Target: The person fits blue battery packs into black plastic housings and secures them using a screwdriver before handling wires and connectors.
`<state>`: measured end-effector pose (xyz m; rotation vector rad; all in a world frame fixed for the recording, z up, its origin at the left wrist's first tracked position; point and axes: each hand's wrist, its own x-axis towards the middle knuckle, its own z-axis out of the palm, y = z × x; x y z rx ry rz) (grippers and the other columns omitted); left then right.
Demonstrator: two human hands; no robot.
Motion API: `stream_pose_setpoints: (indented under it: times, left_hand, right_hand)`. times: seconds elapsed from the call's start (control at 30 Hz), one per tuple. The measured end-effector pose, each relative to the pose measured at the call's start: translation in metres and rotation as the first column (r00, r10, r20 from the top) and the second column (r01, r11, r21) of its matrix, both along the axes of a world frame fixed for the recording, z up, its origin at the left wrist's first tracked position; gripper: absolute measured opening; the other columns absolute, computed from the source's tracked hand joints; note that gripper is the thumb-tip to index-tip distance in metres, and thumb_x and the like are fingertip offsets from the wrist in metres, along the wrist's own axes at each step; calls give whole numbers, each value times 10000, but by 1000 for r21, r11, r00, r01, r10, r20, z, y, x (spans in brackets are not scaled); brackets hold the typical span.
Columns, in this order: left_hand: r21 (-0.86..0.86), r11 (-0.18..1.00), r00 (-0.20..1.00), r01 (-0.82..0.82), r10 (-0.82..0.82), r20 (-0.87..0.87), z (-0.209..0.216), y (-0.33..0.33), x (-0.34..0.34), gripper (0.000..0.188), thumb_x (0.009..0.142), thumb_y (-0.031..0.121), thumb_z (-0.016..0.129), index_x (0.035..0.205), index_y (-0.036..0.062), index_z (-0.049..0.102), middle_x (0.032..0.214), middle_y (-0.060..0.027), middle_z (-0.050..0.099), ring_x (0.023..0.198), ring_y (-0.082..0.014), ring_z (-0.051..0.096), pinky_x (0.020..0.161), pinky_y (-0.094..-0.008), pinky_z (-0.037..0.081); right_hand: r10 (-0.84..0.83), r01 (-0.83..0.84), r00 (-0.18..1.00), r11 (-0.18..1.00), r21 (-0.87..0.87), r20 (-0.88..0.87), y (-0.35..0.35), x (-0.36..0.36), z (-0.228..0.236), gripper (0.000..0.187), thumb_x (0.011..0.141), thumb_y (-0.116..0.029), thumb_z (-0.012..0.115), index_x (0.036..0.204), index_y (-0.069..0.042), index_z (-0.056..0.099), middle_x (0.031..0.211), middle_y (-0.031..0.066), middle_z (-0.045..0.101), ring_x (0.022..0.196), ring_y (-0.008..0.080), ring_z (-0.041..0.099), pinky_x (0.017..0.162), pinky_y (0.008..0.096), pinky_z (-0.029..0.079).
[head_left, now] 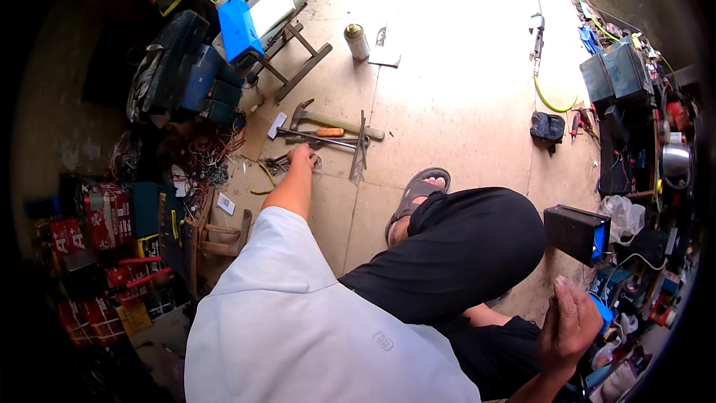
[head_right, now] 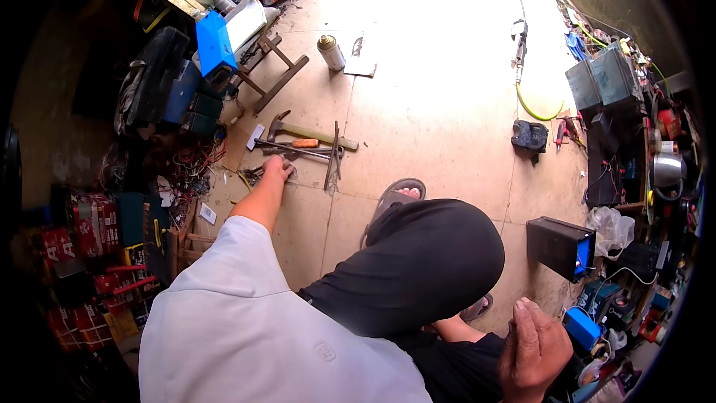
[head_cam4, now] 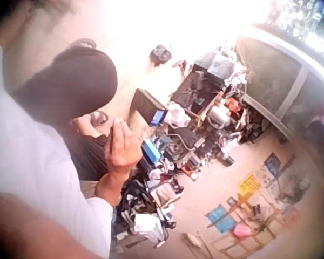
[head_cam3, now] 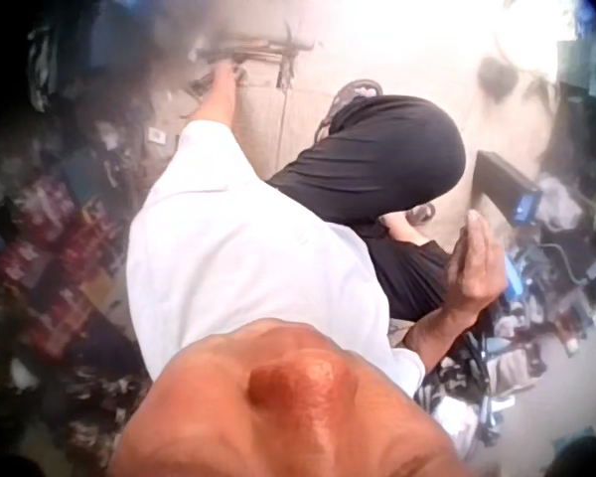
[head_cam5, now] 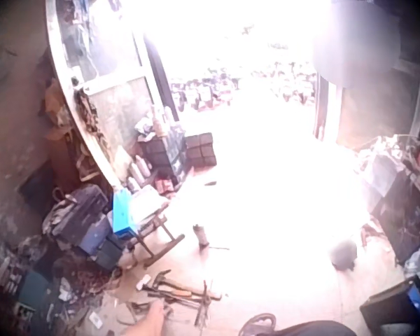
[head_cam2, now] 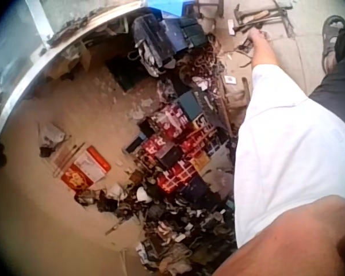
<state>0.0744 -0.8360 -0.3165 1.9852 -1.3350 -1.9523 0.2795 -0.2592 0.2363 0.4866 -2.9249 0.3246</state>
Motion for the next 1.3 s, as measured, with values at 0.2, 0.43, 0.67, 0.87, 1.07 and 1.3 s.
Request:
stream_pose_setpoints:
  times: [0.2, 0.43, 0.67, 0.87, 1.07, 1.3]
  left_hand:
    - [-512, 597, 704, 617, -710, 21, 36, -7, -26, 729, 961, 107, 751, 1626, 24, 463, 1587, -153, 586, 1286, -258, 666, 1001, -381, 561]
    - [-570, 216, 555, 793, -643, 528, 54, 58, 52, 634, 844, 246, 812, 1429, 61, 653, 1402, -199, 645, 1279, -376, 646, 1133, -436, 502]
    - [-408, 320, 507, 855, -345, 790, 43, -25, 158, 697, 882, 94, 689, 1557, 156, 528, 1652, -255, 372, 1412, -464, 523, 1153, -504, 486]
    - [-354, 280, 451, 892, -510, 732, 18, -66, 171, 437, 893, 94, 697, 1329, 80, 709, 1413, -241, 621, 1285, -447, 632, 1070, -481, 544]
    - [-377, 252, 454, 891, -495, 741, 22, 20, 166, 251, 912, 95, 703, 1132, 11, 791, 1264, -235, 689, 1170, -424, 676, 1018, -495, 562]
    - [-727, 172, 670, 665, -567, 479, 11, -35, 76, 445, 844, 43, 708, 1283, -32, 723, 1271, -262, 713, 1181, -419, 681, 1031, -475, 537]
  right_hand:
    - [-86, 88, 993, 996, -16, 85, 26, -6, -24, 312, 903, 94, 715, 1208, 30, 723, 1057, 217, 756, 916, 393, 748, 792, 447, 589]
    - [-67, 74, 993, 995, -68, 94, 32, -14, -51, 289, 915, 59, 719, 1202, 31, 731, 1069, 220, 760, 936, 410, 745, 805, 467, 591]
    - [-194, 200, 966, 980, -16, 170, 62, 8, -68, 275, 934, 50, 703, 1207, 29, 728, 1076, 226, 754, 948, 417, 738, 833, 455, 584]
    - [-203, 213, 945, 977, -12, 257, 48, 0, -66, 285, 933, 40, 708, 1217, 15, 723, 1062, 214, 745, 937, 412, 725, 824, 450, 570]
    - [-209, 214, 944, 977, 7, 254, 40, -2, -63, 282, 933, 18, 721, 1215, 8, 723, 1070, 207, 747, 951, 405, 725, 831, 453, 565]
    - [-195, 198, 943, 980, 14, 269, 50, 13, -64, 304, 917, 18, 730, 1220, -7, 726, 1113, 205, 756, 995, 409, 731, 861, 456, 574]
